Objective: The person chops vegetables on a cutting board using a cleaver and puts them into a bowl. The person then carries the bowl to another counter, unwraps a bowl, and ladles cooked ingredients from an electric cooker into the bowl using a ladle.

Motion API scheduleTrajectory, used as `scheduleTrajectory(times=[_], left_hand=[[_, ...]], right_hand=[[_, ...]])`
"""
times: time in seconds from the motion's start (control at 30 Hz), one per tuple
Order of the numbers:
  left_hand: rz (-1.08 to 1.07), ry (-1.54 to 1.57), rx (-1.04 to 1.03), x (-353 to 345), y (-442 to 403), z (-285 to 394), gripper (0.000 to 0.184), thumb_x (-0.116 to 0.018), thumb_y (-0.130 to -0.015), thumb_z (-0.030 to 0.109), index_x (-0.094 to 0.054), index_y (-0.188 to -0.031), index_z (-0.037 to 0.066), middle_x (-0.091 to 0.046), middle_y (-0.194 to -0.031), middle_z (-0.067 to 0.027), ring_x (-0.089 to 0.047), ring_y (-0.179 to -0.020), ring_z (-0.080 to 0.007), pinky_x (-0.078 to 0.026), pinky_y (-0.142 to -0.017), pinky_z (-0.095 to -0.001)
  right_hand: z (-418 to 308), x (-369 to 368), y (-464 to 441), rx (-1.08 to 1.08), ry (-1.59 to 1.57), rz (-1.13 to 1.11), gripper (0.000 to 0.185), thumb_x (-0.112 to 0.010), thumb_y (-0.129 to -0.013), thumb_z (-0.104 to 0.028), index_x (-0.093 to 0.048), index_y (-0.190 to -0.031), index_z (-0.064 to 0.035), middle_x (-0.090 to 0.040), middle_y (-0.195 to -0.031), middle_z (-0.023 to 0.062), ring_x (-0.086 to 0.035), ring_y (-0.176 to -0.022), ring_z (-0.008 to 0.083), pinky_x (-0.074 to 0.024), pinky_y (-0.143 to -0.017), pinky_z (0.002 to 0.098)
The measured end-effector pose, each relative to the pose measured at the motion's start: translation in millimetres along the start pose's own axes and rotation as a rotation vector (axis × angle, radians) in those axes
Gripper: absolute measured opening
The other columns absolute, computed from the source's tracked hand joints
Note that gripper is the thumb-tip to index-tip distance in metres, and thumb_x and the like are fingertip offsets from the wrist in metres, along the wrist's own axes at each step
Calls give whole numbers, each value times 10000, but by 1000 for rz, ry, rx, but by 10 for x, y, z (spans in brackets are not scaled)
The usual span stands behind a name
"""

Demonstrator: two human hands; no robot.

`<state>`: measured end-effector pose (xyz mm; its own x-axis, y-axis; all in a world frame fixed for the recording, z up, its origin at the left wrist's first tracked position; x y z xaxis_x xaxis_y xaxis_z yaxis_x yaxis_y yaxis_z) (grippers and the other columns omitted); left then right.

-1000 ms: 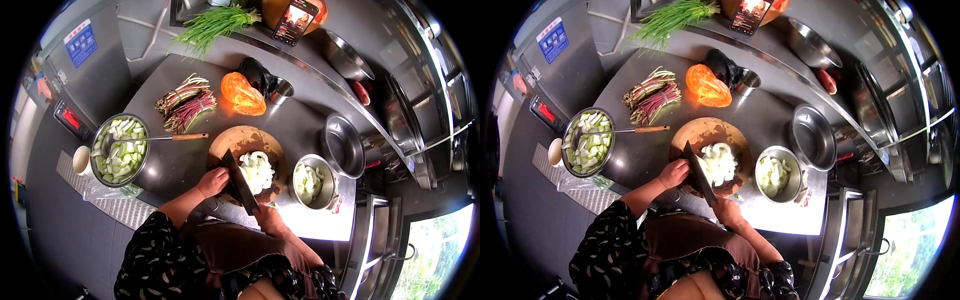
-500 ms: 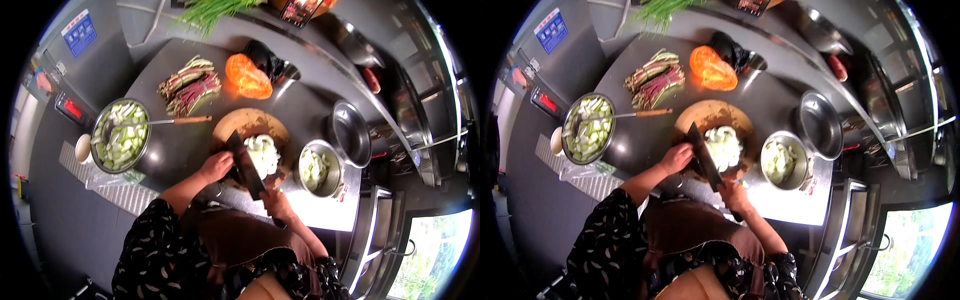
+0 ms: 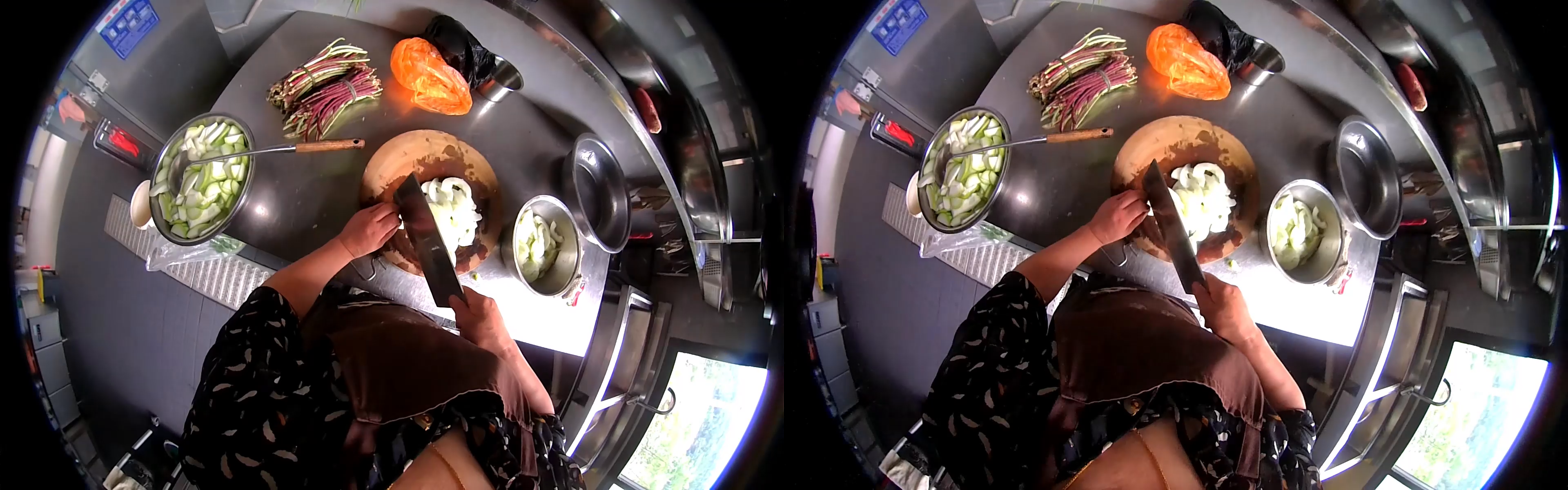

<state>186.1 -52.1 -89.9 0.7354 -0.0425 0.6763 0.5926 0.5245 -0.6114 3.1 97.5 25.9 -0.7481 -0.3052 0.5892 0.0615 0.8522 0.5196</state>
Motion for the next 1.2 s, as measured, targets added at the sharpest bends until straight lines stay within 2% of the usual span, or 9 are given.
scheduleTrajectory(times=[0.4, 0.53, 0.67, 0.77, 0.8, 0.87, 0.9, 1.0, 1.2], left_hand=[[7, 29, 51, 19, -16, -12, 137, -636, -754, 79, -561, -864, 47, -539, -997, -91, -572, -918, -252, -500, -804, -335], [-24, 54, 54, 22, -35, -3, 143, -630, -755, 71, -553, -874, 50, -539, -1007, -85, -567, -937, -254, -492, -827, -340], [-6, 60, 11, -12, -56, -6, 168, -606, -773, 48, -572, -938, 45, -551, -999, -89, -559, -942, -281, -480, -857, -371], [-34, 87, 21, 28, -101, 35, 180, -594, -787, 53, -578, -966, 52, -548, -1002, -88, -552, -935, -283, -475, -836, -376], [-71, 98, 41, 31, -130, 35, 186, -594, -788, 54, -578, -973, 53, -549, -1008, -88, -552, -935, -285, -474, -829, -379], [-59, 119, 25, 67, -172, 107, 148, -602, -798, 61, -579, -944, 50, -554, -991, -93, -555, -921, -293, -473, -818, -386], [-11, 128, 80, 140, -202, 149, 144, -603, -802, 67, -578, -943, 49, -556, -985, -95, -558, -913, -290, -473, -818, -386], [99, 155, 119, 330, -325, 340, 130, -637, -782, 58, -573, -894, 50, -569, -926, -105, -579, -845, -293, -489, -753, -383], [171, 417, -195, 273, -1361, 1306, 159, -662, -761, 58, -601, -908, 57, -587, -940, -81, -593, -860, -264, -494, -753, -365]], right_hand=[[92, -270, -465, 149, 97, 70, 226, -500, -912, -257, -564, -903, -40, -587, -643, 197, -606, -603, 351, -464, -576, 431], [96, -188, -489, -40, -86, -22, 213, -495, -915, -243, -564, -893, -43, -594, -623, 159, -600, -510, 283, -470, -526, 406], [73, -99, -318, -18, -113, 28, 172, -510, -906, -203, -590, -947, -56, -600, -628, 158, -605, -516, 287, -470, -501, 390], [-130, 161, -80, 413, 240, 444, 293, -555, -867, -132, -592, -1157, -122, -617, -651, 160, -623, -557, 299, -486, -512, 397], [-195, 257, -7, 450, 360, 519, 350, -583, -830, -60, -595, -1179, -80, -592, -617, 148, -608, -524, 294, -473, -494, 371], [-140, 443, 68, 416, 486, 596, 410, -601, -768, -18, -606, -1167, -114, -623, -679, 137, -628, -598, 294, -495, -556, 386], [-75, 552, 104, 502, 535, 704, 477, -633, -733, -98, -582, -1200, -179, -605, -683, 101, -601, -578, 291, -502, -564, 403], [100, 896, 220, 383, 646, 810, 429, -661, -694, -66, -588, -1109, -148, -612, -705, 83, -610, -652, 282, -480, -631, 400], [489, 1312, 508, 314, 732, 981, 167, -662, -752, -106, -535, -860, -127, -586, -645, 27, -591, -614, 224, -429, -584, 375]])
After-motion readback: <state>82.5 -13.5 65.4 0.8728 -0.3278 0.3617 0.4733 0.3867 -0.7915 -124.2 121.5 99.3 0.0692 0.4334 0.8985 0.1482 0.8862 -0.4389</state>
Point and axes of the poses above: each hand's wrist, its own y-axis away from the middle knuckle, its own x-axis out of the back of the hand, z = x × y, the point moved 5 cm from there along -y, towards the middle knuckle
